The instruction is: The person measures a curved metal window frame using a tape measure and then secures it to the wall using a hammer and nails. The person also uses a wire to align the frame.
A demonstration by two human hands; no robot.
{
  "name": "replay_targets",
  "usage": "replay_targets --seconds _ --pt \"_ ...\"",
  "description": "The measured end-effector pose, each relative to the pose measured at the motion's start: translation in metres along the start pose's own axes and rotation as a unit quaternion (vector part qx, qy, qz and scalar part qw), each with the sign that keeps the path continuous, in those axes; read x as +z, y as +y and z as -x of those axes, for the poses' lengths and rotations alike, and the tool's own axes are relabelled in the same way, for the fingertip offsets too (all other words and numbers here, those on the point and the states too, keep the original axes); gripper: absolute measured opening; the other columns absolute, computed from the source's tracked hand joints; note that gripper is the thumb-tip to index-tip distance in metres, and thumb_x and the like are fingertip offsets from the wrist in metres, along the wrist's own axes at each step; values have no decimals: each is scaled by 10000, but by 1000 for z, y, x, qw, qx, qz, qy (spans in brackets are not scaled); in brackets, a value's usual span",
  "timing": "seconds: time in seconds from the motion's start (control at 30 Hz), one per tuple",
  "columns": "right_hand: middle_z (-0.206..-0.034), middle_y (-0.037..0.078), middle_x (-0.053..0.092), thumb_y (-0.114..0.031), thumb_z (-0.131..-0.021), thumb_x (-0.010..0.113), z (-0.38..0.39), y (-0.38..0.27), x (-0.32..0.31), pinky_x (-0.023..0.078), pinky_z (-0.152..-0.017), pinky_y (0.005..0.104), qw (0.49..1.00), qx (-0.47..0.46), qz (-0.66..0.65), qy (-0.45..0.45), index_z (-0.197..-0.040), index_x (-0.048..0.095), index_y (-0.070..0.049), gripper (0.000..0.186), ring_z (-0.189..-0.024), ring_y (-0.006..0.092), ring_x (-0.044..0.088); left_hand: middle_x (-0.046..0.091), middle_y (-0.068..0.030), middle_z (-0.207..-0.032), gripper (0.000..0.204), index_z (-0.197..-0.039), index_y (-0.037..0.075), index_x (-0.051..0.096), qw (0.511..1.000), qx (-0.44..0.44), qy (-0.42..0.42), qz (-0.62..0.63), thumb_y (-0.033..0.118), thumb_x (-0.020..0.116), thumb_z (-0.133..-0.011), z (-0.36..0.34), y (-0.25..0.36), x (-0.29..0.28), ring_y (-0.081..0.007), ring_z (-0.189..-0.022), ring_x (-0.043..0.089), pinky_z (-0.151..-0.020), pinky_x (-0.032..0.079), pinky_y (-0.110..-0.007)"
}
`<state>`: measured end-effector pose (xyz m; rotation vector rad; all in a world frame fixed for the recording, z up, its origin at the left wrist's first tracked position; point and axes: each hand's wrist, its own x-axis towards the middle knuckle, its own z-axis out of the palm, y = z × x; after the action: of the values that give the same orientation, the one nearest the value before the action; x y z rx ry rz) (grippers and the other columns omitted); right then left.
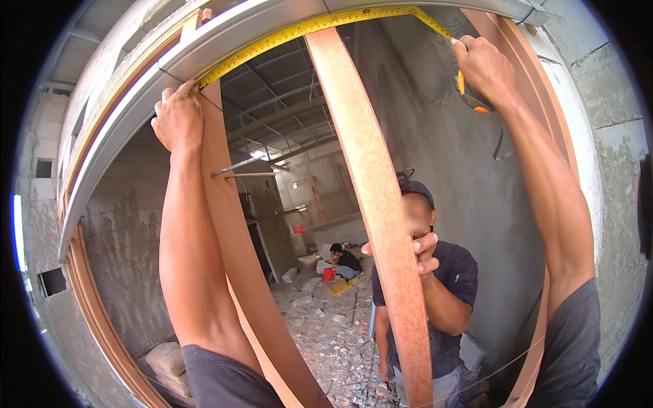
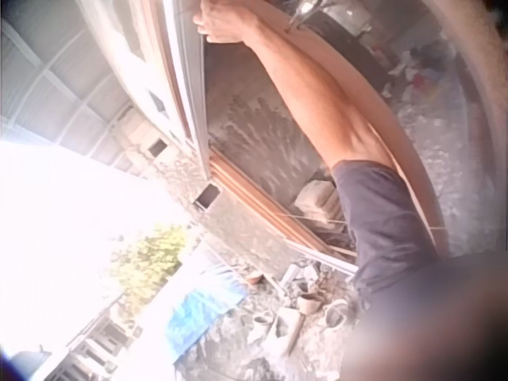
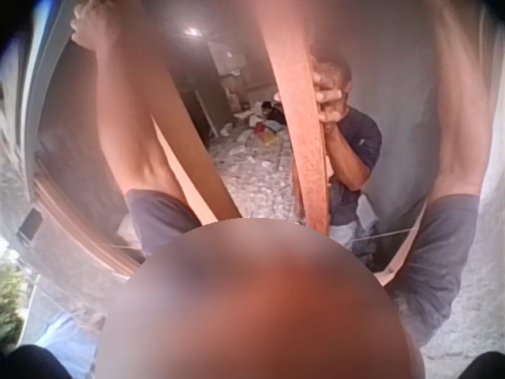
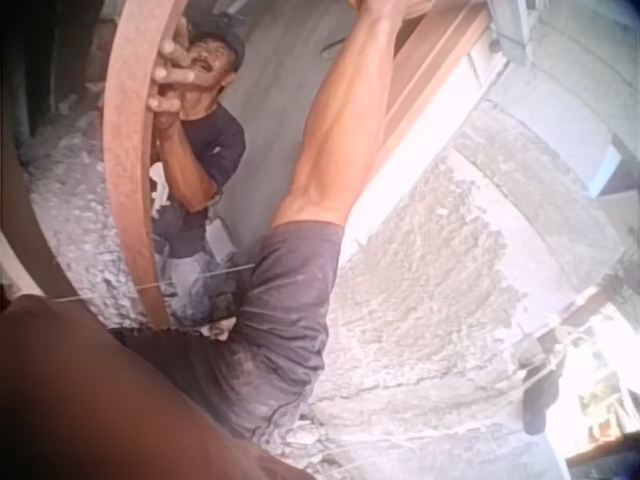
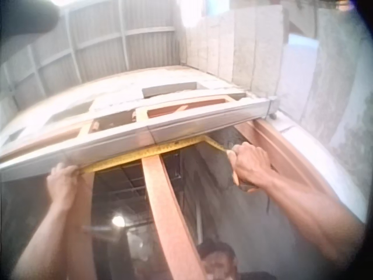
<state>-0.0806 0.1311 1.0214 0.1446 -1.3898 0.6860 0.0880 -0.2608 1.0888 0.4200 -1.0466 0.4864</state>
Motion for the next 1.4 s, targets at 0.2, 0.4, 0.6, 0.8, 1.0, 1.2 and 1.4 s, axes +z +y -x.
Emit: replay_targets --seconds 0.2,0.4,0.6,0.8,1.0,1.2,1.4 --pt "-975 165 625 -365 -924 375 7 4 14 455 -787 484 999 -31 -18 34 -909 629 -51 404 -876 384 597 610 -56 -1031 279 -1128 286 648 1000 -4 -3 -11 370 473 -927 3 0 4 -277 -971 589 -826 472 -416" --pt "-969 172 616 -372 -919 382 19 4 9 449 -793 485 999 -29 -21 19 -942 642 -79 393 -866 395 590 610 -59 -1037 279 -1129 284 646 1000 -6 5 0 365 467 -931 2 0 0 -283 -976 587 -828 469 -421" --pt "-964 179 616 -366 -914 396 36 5 7 446 -788 486 998 -35 -43 7 -951 655 -89 382 -860 401 588 609 -35 -1063 274 -1111 299 651 1000 -9 -1 -9 346 441 -941 4 0 4 -253 -1003 579 -818 453 -413" --pt "-937 179 622 -371 -915 412 43 8 8 452 -782 482 998 -47 -48 9 -953 665 -96 375 -854 398 595 612 -32 -1074 275 -1106 299 653 1000 -11 -2 -15 348 439 -942 2 0 3 -252 -999 583 -817 457 -414" --pt "-930 167 626 -377 -915 419 45 10 6 460 -777 473 998 -55 -41 13 -959 669 -105 372 -848 381 604 613 -32 -1077 276 -1106 302 655 1000 -9 -4 -13 348 436 -945 2 1 2 -253 -1007 582 -825 457 -415" --pt "-926 157 623 -381 -915 422 44 13 1 460 -781 467 997 -62 -43 12 -967 669 -112 369 -854 365 605 613 -46 -1069 286 -1119 295 649 1000 -4 -2 -16 392 456 -933 2 -1 1 -278 -990 591 -840 471 -423" --pt "-926 145 623 -386 -910 436 49 12 -11 457 -778 466 997 -65 -29 -8 -959 667 -104 368 -869 351 601 606 -47 -1082 283 -1128 297 644 1000 -12 -16 -8 381 456 -933 1 1 0 -280 -1012 579 -853 464 -424"
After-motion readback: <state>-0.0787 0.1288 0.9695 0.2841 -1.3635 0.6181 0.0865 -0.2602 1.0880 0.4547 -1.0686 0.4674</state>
